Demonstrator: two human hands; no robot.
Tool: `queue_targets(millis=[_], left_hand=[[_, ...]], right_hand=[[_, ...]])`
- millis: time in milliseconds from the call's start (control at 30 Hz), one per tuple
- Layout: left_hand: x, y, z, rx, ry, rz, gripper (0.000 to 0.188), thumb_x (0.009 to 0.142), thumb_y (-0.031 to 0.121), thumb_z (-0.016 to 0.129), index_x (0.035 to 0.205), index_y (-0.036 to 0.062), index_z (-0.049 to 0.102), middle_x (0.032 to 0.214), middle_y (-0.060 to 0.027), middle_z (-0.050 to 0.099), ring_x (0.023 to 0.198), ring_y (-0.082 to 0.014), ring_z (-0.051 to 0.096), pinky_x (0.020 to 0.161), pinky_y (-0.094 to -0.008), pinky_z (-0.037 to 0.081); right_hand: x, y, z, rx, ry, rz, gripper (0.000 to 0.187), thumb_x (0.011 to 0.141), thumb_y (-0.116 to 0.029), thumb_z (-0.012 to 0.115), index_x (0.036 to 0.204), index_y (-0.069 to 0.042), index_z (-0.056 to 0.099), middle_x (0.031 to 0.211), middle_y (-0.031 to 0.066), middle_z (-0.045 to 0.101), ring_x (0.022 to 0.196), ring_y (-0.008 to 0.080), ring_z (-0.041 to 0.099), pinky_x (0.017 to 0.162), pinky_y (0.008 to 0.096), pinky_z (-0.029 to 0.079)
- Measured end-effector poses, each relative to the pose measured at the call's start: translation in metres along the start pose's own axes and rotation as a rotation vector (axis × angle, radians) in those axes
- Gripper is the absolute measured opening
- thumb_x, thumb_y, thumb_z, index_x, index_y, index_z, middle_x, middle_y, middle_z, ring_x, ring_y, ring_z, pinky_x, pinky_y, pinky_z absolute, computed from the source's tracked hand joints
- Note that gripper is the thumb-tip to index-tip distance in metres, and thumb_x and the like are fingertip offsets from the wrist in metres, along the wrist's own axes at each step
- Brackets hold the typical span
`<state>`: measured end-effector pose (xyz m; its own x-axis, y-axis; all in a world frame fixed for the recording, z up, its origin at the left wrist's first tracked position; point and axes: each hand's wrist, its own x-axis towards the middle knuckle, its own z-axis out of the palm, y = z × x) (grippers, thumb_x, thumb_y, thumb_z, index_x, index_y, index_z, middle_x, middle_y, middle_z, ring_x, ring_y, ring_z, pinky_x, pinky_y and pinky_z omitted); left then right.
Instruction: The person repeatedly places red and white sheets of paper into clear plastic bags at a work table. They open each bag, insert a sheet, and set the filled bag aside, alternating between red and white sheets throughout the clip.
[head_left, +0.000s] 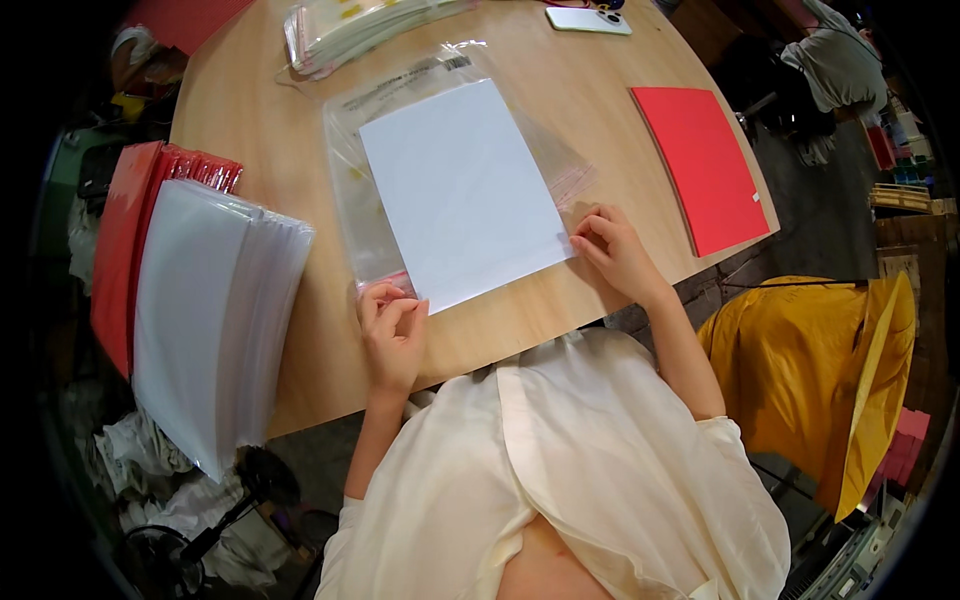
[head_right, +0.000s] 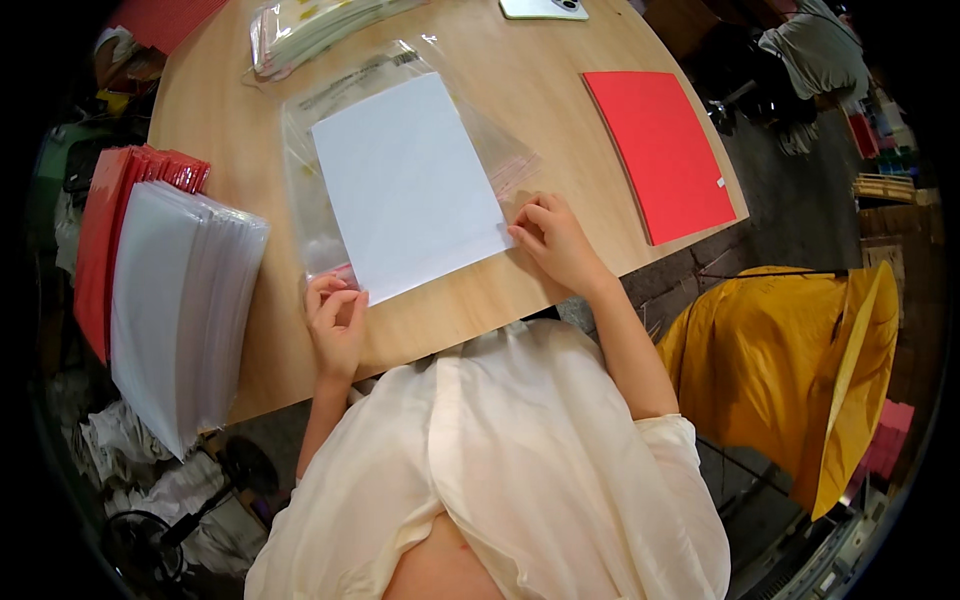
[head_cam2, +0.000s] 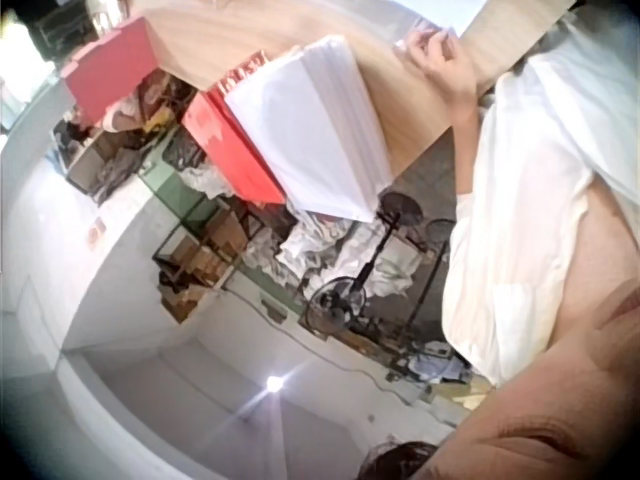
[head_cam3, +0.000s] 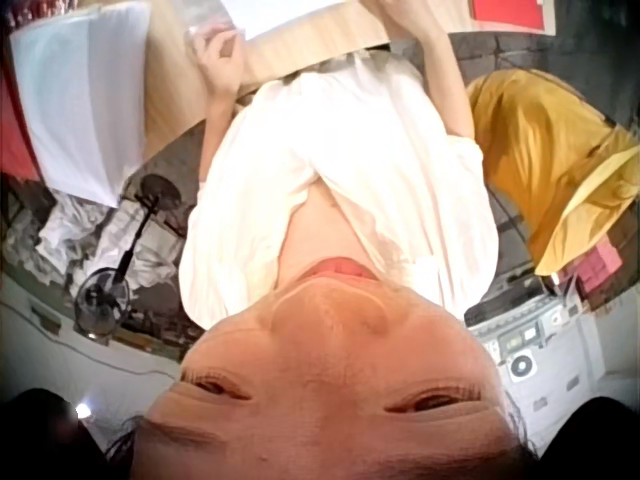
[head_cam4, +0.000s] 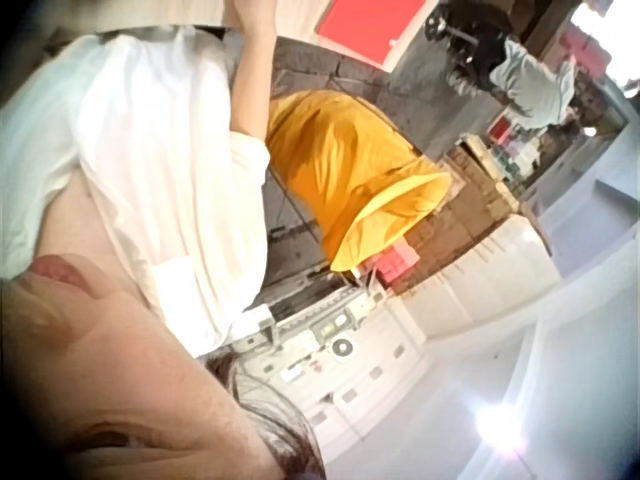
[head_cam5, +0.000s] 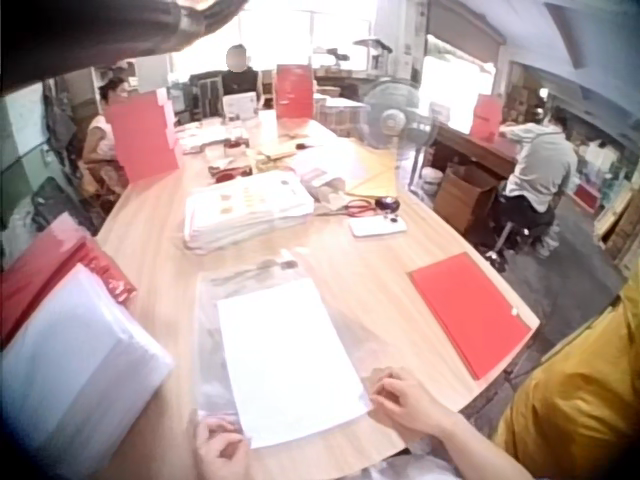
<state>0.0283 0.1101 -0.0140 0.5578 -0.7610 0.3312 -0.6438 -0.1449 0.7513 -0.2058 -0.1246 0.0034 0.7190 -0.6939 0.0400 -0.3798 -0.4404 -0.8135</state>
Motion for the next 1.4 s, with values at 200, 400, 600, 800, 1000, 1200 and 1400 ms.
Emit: queue_targets(millis=[200, 400, 600, 800, 1000, 1200, 1400], left_hand=[[0.005, 0.001, 0.002, 0.270, -0.062, 0.036, 0.015, 0.079, 0.006, 0.069, 0.075, 0.0013, 0.056, 0.102, -0.0143, 0.048, 0.100, -0.0317, 0.045, 0.088, -0.0418, 0.038], [0.005, 0.007, 0.007, 0.425, -0.057, -0.020, 0.018, 0.080, 0.006, 0.067, 0.093, 0.0033, 0.055, 0.109, -0.0176, 0.045, 0.110, -0.0367, 0.040, 0.097, -0.0464, 0.033], [0.017, 0.028, 0.013, 0.558, -0.260, 0.205, 0.064, 0.084, 0.017, 0.063, 0.138, 0.0001, 0.035, 0.145, -0.0193, 0.032, 0.140, -0.0385, 0.020, 0.115, -0.0508, 0.016], [0.018, 0.031, 0.022, 0.469, -0.574, 0.248, 0.073, 0.092, 0.031, 0.055, 0.147, -0.0041, 0.023, 0.154, -0.0213, 0.020, 0.144, -0.0333, 0.018, 0.117, -0.0451, 0.016], [0.015, 0.016, 0.019, -0.473, -0.105, -0.356, 0.058, 0.097, 0.014, 0.049, 0.145, -0.0065, 0.022, 0.153, -0.0239, 0.022, 0.142, -0.0328, 0.024, 0.115, -0.0438, 0.022], [0.035, 0.005, 0.014, -1.024, 0.155, -0.725, 0.049, 0.097, 0.012, 0.053, 0.138, -0.0057, 0.034, 0.133, -0.0145, 0.044, 0.111, -0.0164, 0.051, 0.093, -0.0292, 0.045], [0.054, 0.008, 0.006, -0.925, 0.080, -0.869, 0.049, 0.095, 0.010, 0.056, 0.136, -0.0063, 0.035, 0.106, -0.0078, 0.056, 0.080, -0.0101, 0.056, 0.069, -0.0244, 0.049]], right_hand=[[0.004, -0.006, 0.012, -0.277, 0.056, -0.097, 0.011, 0.084, -0.010, 0.064, 0.083, -0.001, 0.058, 0.092, 0.0131, 0.056, 0.094, 0.0313, 0.052, 0.080, 0.0397, 0.045], [0.001, -0.011, 0.020, -0.541, 0.105, -0.064, 0.020, 0.083, -0.016, 0.065, 0.098, -0.005, 0.057, 0.097, 0.0122, 0.056, 0.096, 0.0311, 0.052, 0.083, 0.0450, 0.042], [-0.001, -0.029, 0.031, -0.837, 0.106, -0.211, 0.061, 0.088, -0.032, 0.060, 0.140, -0.007, 0.040, 0.144, 0.0108, 0.040, 0.135, 0.0283, 0.034, 0.107, 0.0561, 0.023], [-0.009, -0.046, 0.040, -0.766, -0.177, -0.236, 0.068, 0.093, -0.042, 0.049, 0.146, -0.003, 0.032, 0.154, 0.0081, 0.029, 0.144, 0.0207, 0.023, 0.113, 0.0614, 0.004], [-0.006, -0.041, 0.046, -0.671, -0.147, -0.312, 0.066, 0.090, -0.039, 0.057, 0.140, 0.001, 0.040, 0.148, 0.0127, 0.038, 0.139, 0.0232, 0.033, 0.116, 0.0543, 0.013], [0.001, -0.033, 0.045, -0.723, -0.102, -0.402, 0.060, 0.089, -0.036, 0.060, 0.133, 0.003, 0.048, 0.140, 0.0147, 0.048, 0.133, 0.0256, 0.043, 0.116, 0.0495, 0.020], [0.005, -0.024, 0.044, -0.654, -0.065, -0.464, 0.054, 0.087, -0.033, 0.062, 0.127, 0.002, 0.053, 0.136, 0.0154, 0.052, 0.128, 0.0272, 0.048, 0.114, 0.0481, 0.027]])
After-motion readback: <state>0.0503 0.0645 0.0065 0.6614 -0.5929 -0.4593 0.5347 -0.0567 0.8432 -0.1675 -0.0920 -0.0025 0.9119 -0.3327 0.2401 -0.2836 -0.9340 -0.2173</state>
